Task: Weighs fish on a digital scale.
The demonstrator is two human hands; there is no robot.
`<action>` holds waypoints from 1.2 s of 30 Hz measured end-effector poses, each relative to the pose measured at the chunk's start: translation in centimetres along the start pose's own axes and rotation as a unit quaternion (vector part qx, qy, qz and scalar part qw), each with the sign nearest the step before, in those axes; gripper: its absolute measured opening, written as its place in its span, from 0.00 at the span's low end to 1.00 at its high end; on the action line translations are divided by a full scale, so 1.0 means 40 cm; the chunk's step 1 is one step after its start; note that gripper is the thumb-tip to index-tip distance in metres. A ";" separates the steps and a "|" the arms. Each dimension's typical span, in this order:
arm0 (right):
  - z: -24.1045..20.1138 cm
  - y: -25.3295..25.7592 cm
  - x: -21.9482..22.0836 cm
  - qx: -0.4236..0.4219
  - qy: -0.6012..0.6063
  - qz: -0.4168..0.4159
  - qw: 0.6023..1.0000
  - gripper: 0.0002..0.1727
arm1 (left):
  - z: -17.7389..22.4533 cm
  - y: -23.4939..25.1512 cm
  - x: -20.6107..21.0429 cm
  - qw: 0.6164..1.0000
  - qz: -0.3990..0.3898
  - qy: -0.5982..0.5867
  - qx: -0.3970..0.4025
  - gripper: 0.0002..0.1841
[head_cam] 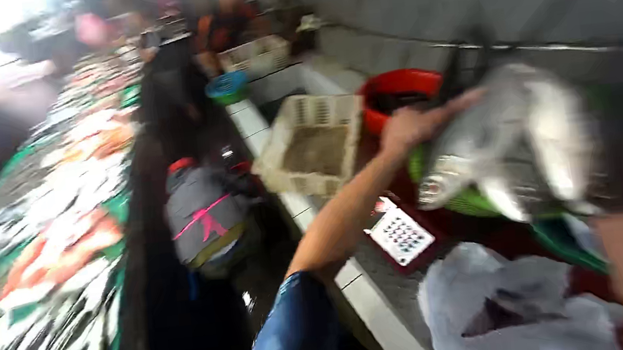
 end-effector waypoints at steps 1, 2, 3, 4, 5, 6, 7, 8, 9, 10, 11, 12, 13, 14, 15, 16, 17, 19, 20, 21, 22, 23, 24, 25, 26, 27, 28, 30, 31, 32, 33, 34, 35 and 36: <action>0.064 0.079 -0.009 -0.024 0.060 0.001 0.998 0.18 | -0.034 0.071 0.018 1.000 -0.008 -0.007 -0.011 0.39; 0.093 0.128 0.008 0.013 0.094 0.053 0.994 0.17 | -0.070 0.133 0.033 0.999 -0.013 -0.011 -0.029 0.42; 0.112 0.162 0.033 0.056 0.105 0.117 0.986 0.16 | -0.106 0.184 0.040 0.999 -0.017 -0.009 -0.044 0.43; 0.140 0.189 0.046 0.078 0.114 0.150 0.979 0.16 | -0.138 0.229 0.047 0.998 -0.021 -0.001 -0.057 0.43; 0.189 0.217 0.034 0.078 0.133 0.168 0.974 0.17 | -0.167 0.266 0.057 0.997 -0.030 0.006 -0.066 0.43; 0.239 0.236 0.019 0.073 0.139 0.180 0.971 0.17 | -0.192 0.299 0.068 0.996 -0.042 0.012 -0.073 0.43; 0.283 0.240 0.006 0.075 0.125 0.204 0.968 0.18 | -0.218 0.323 0.082 0.995 -0.059 0.014 -0.079 0.42; 0.319 0.227 -0.006 0.084 0.087 0.240 0.963 0.20 | -0.248 0.339 0.103 0.993 -0.080 0.014 -0.084 0.42; 0.341 0.211 -0.011 0.093 0.045 0.277 0.955 0.23 | -0.276 0.355 0.126 0.991 -0.101 0.014 -0.086 0.42; 0.351 0.205 -0.005 0.095 0.013 0.304 0.948 0.25 | -0.300 0.374 0.139 0.989 -0.118 0.013 -0.084 0.42; 0.352 0.208 0.013 0.084 -0.006 0.311 0.947 0.25 | -0.322 0.393 0.143 0.988 -0.132 0.007 -0.083 0.43; 0.348 0.212 0.033 0.072 -0.021 0.312 0.947 0.25 | -0.341 0.405 0.144 0.986 -0.147 -0.003 -0.078 0.43; 0.346 0.214 0.047 0.068 -0.035 0.310 0.948 0.26 | -0.356 0.416 0.144 0.985 -0.157 -0.009 -0.071 0.43; 0.348 0.211 0.049 0.079 -0.052 0.307 0.947 0.26 | -0.365 0.427 0.143 0.983 -0.168 -0.004 -0.068 0.43; 0.353 0.205 0.038 0.107 -0.074 0.298 0.946 0.27 | -0.372 0.439 0.142 0.982 -0.179 0.003 -0.060 0.42; 0.350 0.198 0.015 0.149 -0.116 0.295 0.937 0.30 | -0.377 0.452 0.142 0.981 -0.190 0.011 -0.047 0.42; 0.336 0.183 -0.012 0.192 -0.180 0.298 0.918 0.32 | -0.380 0.460 0.143 0.979 -0.200 0.018 -0.034 0.42; 0.264 0.133 -0.042 0.221 -0.292 0.265 0.892 0.33 | -0.393 0.474 0.142 0.977 -0.213 0.021 -0.011 0.42; 0.211 0.097 -0.045 0.193 -0.330 0.243 0.892 0.34 | -0.400 0.474 0.133 0.977 -0.215 0.012 -0.003 0.43; 0.156 0.056 -0.041 0.130 -0.354 0.229 0.898 0.33 | -0.404 0.469 0.115 0.980 -0.201 -0.001 0.007 0.43; 0.103 0.008 -0.022 0.034 -0.369 0.215 0.904 0.28 | -0.405 0.458 0.090 0.986 -0.165 -0.012 0.028 0.40; 0.060 -0.052 0.011 -0.082 -0.376 0.198 0.901 0.22 | -0.409 0.429 0.059 0.991 -0.118 -0.023 0.059 0.35; 0.034 -0.116 0.059 -0.196 -0.382 0.172 0.887 0.16 | -0.417 0.383 0.024 0.992 -0.072 -0.028 0.103 0.30; 0.027 -0.176 0.119 -0.283 -0.408 0.143 0.856 0.11 | -0.432 0.325 -0.011 0.986 -0.032 -0.033 0.159 0.26; 0.044 -0.226 0.182 -0.327 -0.439 0.108 0.830 0.08 | -0.458 0.258 -0.034 0.973 -0.004 -0.053 0.223 0.21; 0.087 -0.263 0.242 -0.336 -0.451 0.081 0.823 0.07 | -0.498 0.191 -0.040 0.953 0.017 -0.088 0.288 0.16; 0.158 -0.289 0.302 -0.309 -0.448 0.067 0.837 0.07 | -0.549 0.123 -0.033 0.937 0.017 -0.113 0.329 0.12; 0.352 -0.327 0.372 -0.232 -0.413 0.098 0.875 0.08 | -0.657 -0.004 -0.004 0.926 -0.041 -0.111 0.357 0.09; 0.445 -0.336 0.387 -0.199 -0.411 0.126 0.881 0.10 | -0.713 -0.061 0.012 0.927 -0.091 -0.095 0.350 0.10; 0.523 -0.340 0.393 -0.165 -0.410 0.142 0.886 0.13 | -0.767 -0.109 0.025 0.929 -0.146 -0.066 0.334 0.10; 0.583 -0.342 0.391 -0.132 -0.406 0.149 0.892 0.16 | -0.819 -0.149 0.035 0.929 -0.193 -0.027 0.315 0.11; 0.629 -0.344 0.386 -0.104 -0.401 0.152 0.897 0.20 | -0.867 -0.181 0.040 0.925 -0.233 0.015 0.299 0.11; 0.662 -0.345 0.377 -0.086 -0.399 0.160 0.899 0.23 | -0.912 -0.204 0.040 0.918 -0.264 0.051 0.290 0.11; 0.685 -0.347 0.366 -0.077 -0.398 0.174 0.897 0.26 | -0.952 -0.221 0.037 0.912 -0.286 0.082 0.284 0.11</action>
Point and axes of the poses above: each hand's wrist, its own y-axis towards the middle knuckle, its own x-axis out of the palm, z = x × y, the point moved 4 cm from there along y, towards the middle knuckle, and after that the axes turned 11 degrees about y, right-handed, at the moved point
